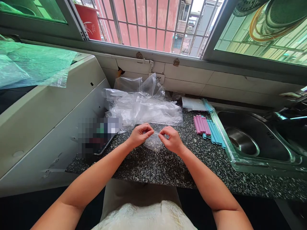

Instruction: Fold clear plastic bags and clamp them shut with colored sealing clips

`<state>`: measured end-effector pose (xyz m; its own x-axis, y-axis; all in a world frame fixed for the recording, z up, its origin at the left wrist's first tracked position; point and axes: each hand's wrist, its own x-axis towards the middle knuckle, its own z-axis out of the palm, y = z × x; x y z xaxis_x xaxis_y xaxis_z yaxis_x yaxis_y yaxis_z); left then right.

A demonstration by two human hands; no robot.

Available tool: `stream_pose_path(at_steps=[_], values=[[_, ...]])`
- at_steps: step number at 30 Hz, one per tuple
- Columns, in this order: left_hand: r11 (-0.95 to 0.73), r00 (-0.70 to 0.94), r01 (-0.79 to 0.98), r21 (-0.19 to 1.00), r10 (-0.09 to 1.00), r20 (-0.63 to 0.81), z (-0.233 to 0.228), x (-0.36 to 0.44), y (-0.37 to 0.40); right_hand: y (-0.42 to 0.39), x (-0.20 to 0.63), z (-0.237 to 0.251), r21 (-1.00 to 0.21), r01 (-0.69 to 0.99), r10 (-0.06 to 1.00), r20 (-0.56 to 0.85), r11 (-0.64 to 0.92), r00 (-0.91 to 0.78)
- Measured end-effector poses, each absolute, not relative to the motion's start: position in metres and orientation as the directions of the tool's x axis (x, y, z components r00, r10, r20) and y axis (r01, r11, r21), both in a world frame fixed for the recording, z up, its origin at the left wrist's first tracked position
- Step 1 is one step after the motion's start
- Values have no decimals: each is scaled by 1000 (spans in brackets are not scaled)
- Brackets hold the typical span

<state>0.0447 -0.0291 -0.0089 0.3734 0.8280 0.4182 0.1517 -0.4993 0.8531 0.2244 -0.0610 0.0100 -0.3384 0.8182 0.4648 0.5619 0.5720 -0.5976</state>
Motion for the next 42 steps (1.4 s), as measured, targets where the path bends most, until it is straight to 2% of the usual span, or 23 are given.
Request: stream_pose_path(at_steps=[16,42], values=[[-470,458,160,868,815,357,-12,44,-28,-61,225,6,-483,629,785,479,610,-393],[-500,445,163,851,807,389,-8,45,-30,-61,224,6,-489,612,775,498,621,-389]])
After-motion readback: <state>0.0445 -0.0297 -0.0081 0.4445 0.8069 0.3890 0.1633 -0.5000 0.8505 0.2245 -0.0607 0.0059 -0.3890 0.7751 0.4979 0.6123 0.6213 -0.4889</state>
